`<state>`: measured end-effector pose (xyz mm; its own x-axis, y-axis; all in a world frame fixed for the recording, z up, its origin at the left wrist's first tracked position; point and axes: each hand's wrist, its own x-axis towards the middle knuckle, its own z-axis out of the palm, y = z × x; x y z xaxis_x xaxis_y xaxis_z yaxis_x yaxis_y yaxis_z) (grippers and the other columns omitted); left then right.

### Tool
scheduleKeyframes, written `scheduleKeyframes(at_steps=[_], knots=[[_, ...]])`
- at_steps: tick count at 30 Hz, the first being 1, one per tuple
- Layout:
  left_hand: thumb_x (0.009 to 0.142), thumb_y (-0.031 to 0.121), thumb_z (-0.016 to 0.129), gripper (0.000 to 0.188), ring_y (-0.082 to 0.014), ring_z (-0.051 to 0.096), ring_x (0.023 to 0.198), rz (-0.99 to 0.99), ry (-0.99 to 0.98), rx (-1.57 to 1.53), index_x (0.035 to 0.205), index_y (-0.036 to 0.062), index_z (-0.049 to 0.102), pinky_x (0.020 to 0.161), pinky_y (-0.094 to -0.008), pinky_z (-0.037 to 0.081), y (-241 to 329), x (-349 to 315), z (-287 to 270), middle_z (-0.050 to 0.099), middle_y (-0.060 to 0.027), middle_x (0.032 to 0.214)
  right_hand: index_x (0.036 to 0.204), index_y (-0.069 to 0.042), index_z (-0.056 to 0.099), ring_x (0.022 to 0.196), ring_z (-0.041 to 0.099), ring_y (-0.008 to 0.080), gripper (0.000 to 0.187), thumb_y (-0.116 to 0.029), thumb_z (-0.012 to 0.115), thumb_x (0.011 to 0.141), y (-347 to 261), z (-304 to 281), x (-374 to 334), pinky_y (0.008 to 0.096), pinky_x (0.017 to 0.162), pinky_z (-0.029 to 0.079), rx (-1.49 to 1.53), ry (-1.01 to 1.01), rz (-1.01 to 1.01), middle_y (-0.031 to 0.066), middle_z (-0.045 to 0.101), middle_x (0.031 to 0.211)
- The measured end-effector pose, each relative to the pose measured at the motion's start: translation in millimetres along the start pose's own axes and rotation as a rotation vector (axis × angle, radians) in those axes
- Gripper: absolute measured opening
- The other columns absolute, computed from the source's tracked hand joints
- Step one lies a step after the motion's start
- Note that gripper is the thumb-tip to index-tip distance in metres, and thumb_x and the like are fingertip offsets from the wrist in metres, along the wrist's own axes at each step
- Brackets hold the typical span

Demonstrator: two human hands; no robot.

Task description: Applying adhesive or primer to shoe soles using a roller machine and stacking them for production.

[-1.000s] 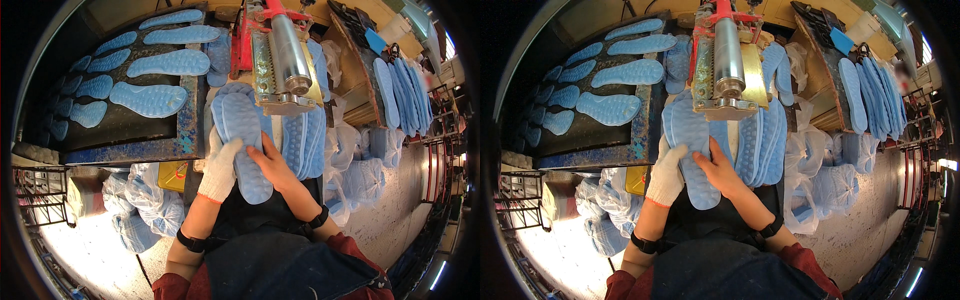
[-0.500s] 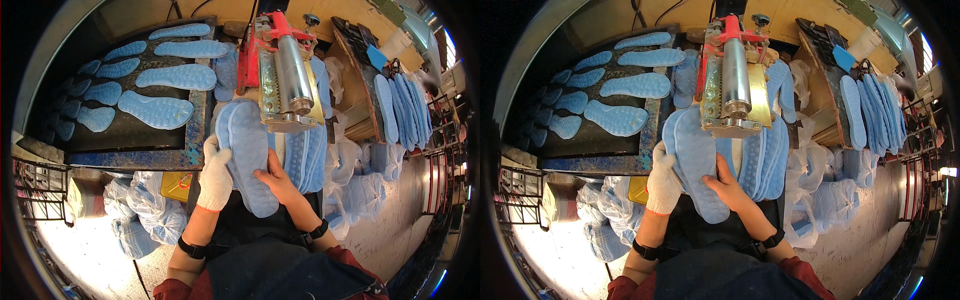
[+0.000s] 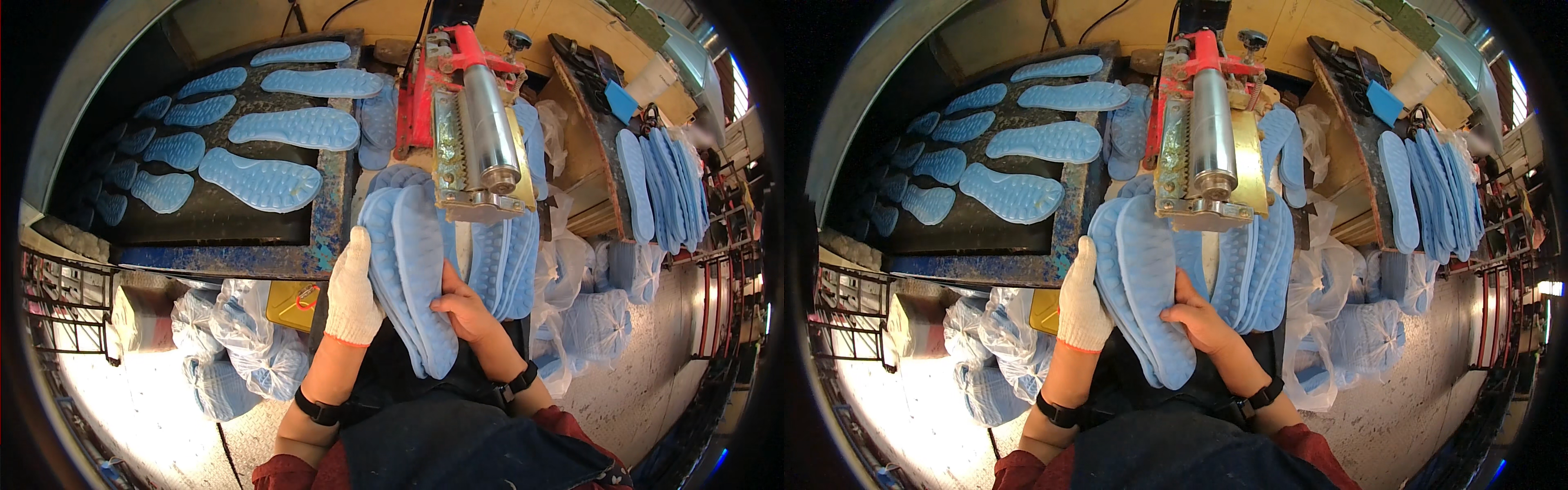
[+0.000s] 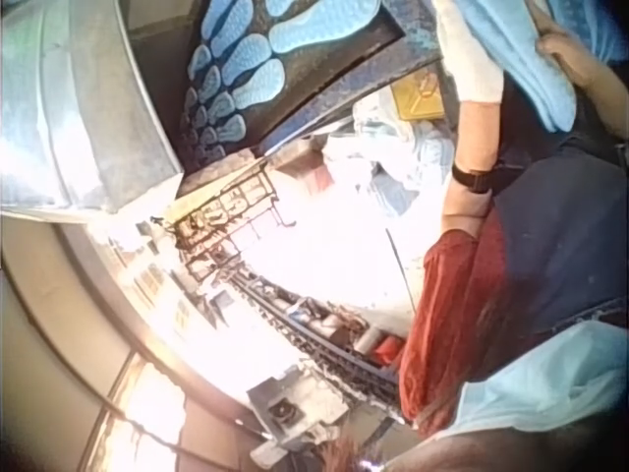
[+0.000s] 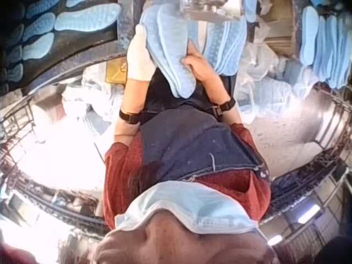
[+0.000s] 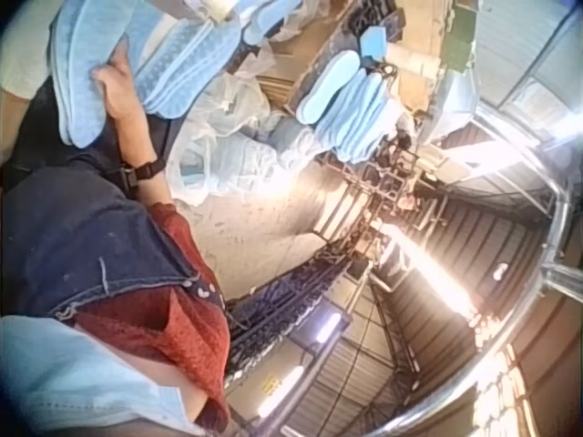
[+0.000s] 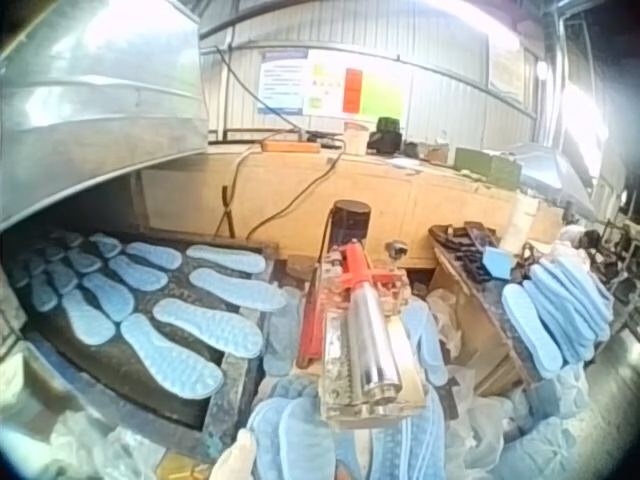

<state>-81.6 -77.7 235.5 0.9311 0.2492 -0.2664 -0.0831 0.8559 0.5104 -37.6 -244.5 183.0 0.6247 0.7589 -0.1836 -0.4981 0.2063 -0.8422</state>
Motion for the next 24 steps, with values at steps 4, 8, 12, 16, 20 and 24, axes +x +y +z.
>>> scheduleKeyframes(at_steps=[4, 8, 12, 16, 20, 24], knots=[[0.099, 0.036, 0.045, 0.048, -0.0243, 0.056, 0.112, -0.038, 0.094, -0.006, 0.129, -0.0014, 0.048, 0.096, -0.0368, 0.046, 10, 1, 0, 0.056, -0.0129, 0.126, 0.135, 0.002, 0.040, 0.117, 0.049, 0.0243, 0.067, -0.002, 0.049, 0.069, 9, -10, 1, 0.0346, 0.103, 0.036, 0.261, 0.044, 0.120, 0.0137, 0.053, 0.127], [0.097, 0.039, 0.047, 0.050, -0.0234, 0.055, 0.113, -0.013, 0.099, 0.066, 0.128, -0.0001, 0.050, 0.096, -0.0366, 0.046, 16, 3, -3, 0.056, -0.0122, 0.126, 0.123, 0.003, 0.052, 0.104, 0.059, 0.0287, 0.059, 0.002, 0.048, 0.064, 15, -26, 3, 0.0385, 0.094, 0.046, 0.595, -0.008, 0.089, 0.0150, 0.061, 0.114], [0.096, 0.042, 0.048, 0.054, -0.0243, 0.056, 0.112, -0.029, 0.129, -0.001, 0.128, -0.0014, 0.049, 0.094, -0.0382, 0.047, 18, 5, -7, 0.057, -0.0131, 0.124, 0.124, 0.003, 0.050, 0.104, 0.060, 0.0293, 0.061, 0.003, 0.048, 0.063, 19, -32, 3, 0.0407, 0.094, 0.047, 0.618, -0.041, 0.102, 0.0152, 0.061, 0.115], [0.096, 0.042, 0.049, 0.054, -0.0238, 0.056, 0.111, -0.036, 0.187, 0.013, 0.128, -0.0013, 0.050, 0.094, -0.0380, 0.047, 19, 7, -7, 0.057, -0.0127, 0.123, 0.125, 0.004, 0.050, 0.104, 0.060, 0.0303, 0.063, 0.004, 0.048, 0.062, 19, -32, 1, 0.0412, 0.094, 0.048, 0.722, -0.084, 0.090, 0.0160, 0.062, 0.115], [0.096, 0.042, 0.048, 0.054, -0.0240, 0.057, 0.111, -0.032, 0.185, -0.012, 0.127, -0.0011, 0.051, 0.094, -0.0378, 0.047, 20, 7, -7, 0.057, -0.0129, 0.123, 0.118, 0.008, 0.055, 0.097, 0.064, 0.0357, 0.059, 0.003, 0.049, 0.059, 19, -32, 0, 0.0446, 0.090, 0.050, 0.776, -0.020, 0.109, 0.0220, 0.064, 0.109], [0.097, 0.041, 0.047, 0.051, -0.0238, 0.058, 0.108, 0.013, 0.131, 0.037, 0.126, -0.0008, 0.052, 0.092, -0.0366, 0.048, 15, 9, -12, 0.058, -0.0126, 0.123, 0.129, 0.004, 0.048, 0.108, 0.059, 0.0315, 0.067, 0.005, 0.049, 0.062, 15, -31, 2, 0.0408, 0.097, 0.046, 0.748, -0.194, 0.087, 0.0167, 0.060, 0.119]])
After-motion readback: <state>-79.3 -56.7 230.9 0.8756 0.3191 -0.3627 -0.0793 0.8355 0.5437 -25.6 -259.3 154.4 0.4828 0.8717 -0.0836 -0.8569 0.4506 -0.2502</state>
